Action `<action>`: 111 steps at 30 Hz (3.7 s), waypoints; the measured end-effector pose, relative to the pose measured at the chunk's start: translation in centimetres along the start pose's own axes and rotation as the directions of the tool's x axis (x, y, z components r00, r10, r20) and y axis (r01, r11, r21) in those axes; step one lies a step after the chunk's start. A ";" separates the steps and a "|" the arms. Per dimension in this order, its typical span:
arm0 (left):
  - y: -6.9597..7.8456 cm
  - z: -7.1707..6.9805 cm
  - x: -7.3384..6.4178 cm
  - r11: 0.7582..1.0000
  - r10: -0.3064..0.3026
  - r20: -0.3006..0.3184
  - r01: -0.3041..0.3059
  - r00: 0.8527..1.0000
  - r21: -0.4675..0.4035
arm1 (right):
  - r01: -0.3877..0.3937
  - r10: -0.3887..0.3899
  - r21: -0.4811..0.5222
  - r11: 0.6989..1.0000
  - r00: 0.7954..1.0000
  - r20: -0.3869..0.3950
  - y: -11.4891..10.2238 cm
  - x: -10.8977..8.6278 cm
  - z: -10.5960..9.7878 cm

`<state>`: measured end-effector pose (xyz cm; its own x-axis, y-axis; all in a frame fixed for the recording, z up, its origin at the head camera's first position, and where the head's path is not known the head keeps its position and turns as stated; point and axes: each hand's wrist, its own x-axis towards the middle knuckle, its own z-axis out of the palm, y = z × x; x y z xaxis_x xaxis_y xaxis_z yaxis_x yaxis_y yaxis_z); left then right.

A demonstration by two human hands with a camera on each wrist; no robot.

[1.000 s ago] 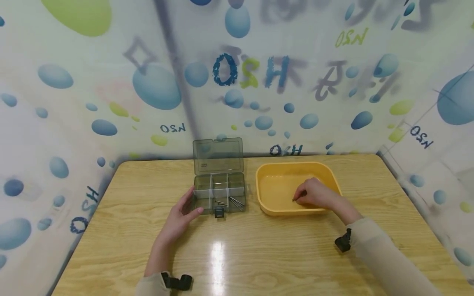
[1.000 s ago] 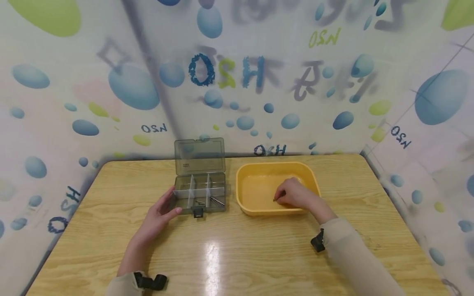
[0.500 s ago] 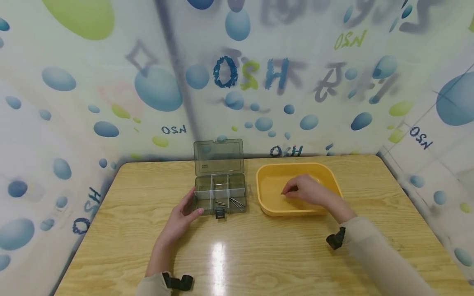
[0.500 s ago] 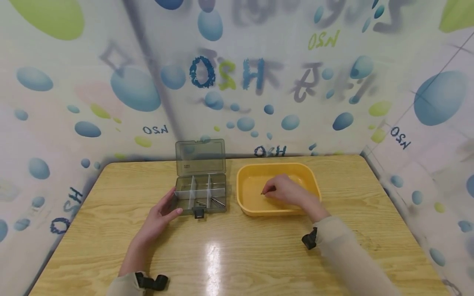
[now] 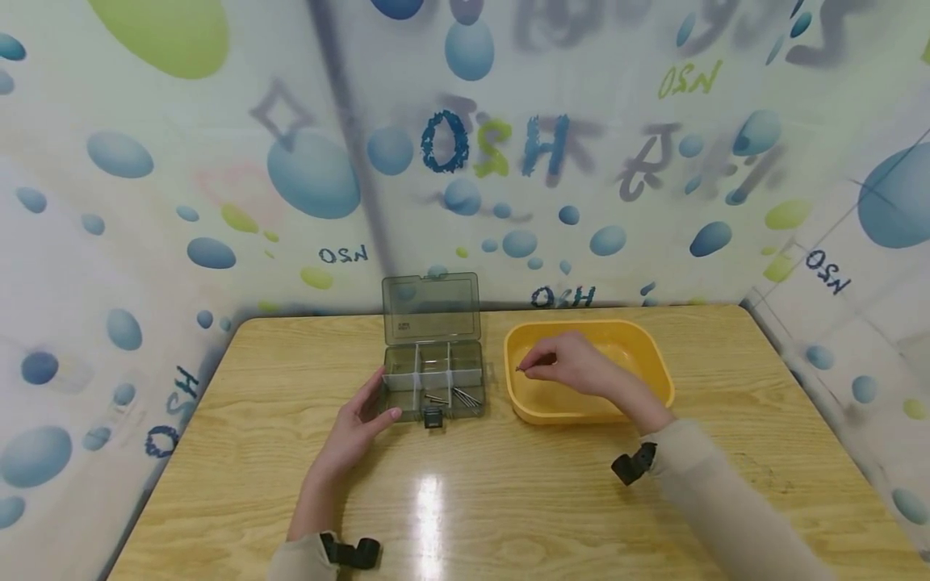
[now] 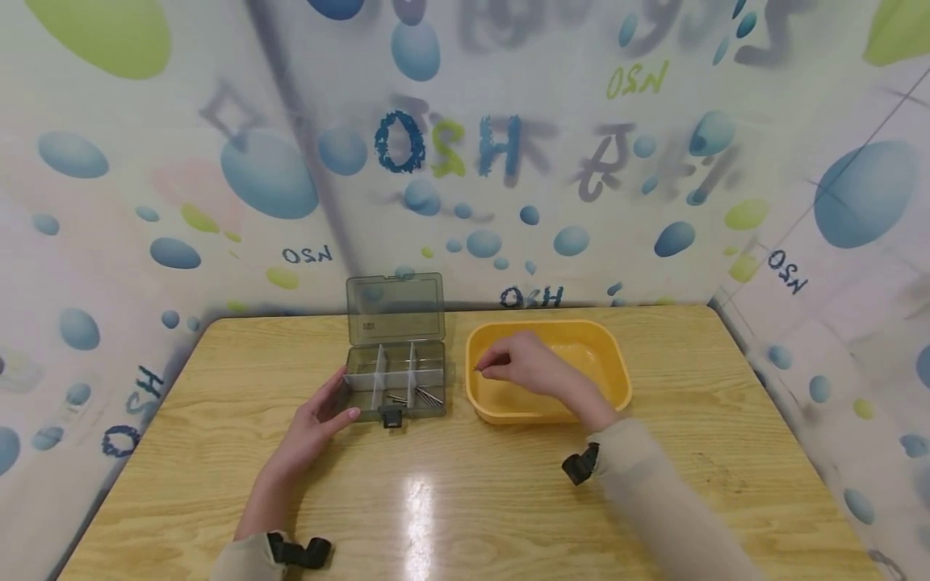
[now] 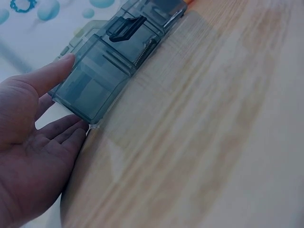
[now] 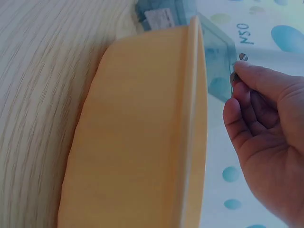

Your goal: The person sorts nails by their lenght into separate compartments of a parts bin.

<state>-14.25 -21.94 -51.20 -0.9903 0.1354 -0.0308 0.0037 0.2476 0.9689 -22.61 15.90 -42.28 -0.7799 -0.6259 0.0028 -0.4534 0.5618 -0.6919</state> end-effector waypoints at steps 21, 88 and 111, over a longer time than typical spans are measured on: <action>0.2 -0.1 0.1 1.000 -0.011 -0.005 0.011 1.000 0.000 | 0.079 -0.080 0.031 0.996 0.996 0.029 -3.2 4.7 3.6; 1.7 -0.4 1.0 0.994 -0.092 -0.021 0.090 0.996 -0.062 | -0.009 0.079 0.337 0.942 0.978 -0.194 -2.6 6.3 2.3; 10.1 -2.7 11.3 0.955 -0.238 -0.022 0.238 0.971 0.175 | -0.268 0.392 0.544 0.795 0.911 -0.124 -1.6 11.3 3.0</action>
<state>-25.80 -20.49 -41.12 -0.9656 0.0516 -0.2550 -0.2078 0.4367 0.8753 -29.38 6.32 -43.34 -0.9423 -0.2829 -0.1791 0.0831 0.3206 -0.9435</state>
